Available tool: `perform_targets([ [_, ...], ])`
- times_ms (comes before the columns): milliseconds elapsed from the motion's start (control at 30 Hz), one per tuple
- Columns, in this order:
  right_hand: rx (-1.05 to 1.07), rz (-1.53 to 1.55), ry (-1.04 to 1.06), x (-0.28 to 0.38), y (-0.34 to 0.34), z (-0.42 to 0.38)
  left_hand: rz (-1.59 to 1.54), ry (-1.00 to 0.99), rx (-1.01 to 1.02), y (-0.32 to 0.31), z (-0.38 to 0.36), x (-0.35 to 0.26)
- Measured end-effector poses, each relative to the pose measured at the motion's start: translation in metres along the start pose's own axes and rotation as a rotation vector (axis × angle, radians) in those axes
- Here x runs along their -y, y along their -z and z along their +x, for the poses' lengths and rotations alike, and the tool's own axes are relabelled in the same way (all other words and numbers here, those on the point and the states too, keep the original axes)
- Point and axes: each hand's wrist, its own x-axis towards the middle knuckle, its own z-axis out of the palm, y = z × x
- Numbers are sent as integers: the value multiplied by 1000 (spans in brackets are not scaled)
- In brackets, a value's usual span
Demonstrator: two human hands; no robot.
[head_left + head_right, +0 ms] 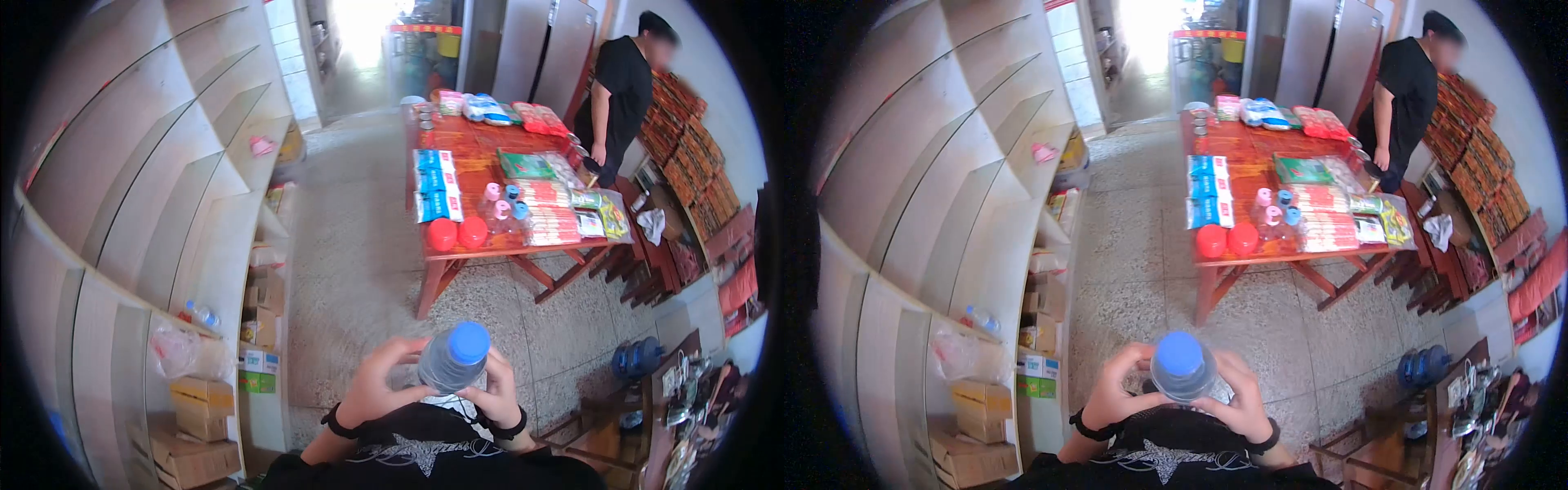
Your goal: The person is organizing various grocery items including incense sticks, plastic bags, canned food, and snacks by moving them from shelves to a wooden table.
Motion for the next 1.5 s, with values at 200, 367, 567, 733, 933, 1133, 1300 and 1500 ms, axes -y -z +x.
perform_targets([
  [200,-42,-32,-34,-17,25,19,-89,-15,97,-8,50,24],
  [367,-126,-45,-70,-40,29,56,-154,-14,133,2,98,49],
  [567,-165,-114,-34,-52,49,128,-118,-58,175,27,179,60],
  [733,-237,-184,-49,-70,63,172,-161,-105,227,39,239,77],
  [933,-207,-164,-144,-96,88,201,-132,-38,304,35,291,96],
  [1133,-231,-135,-139,-120,125,227,-191,74,280,11,333,110],
  [1300,-271,-133,-146,-137,192,228,-134,54,294,-46,377,110],
  [1500,-371,-186,-163,-147,304,195,-207,22,373,-158,434,90],
])
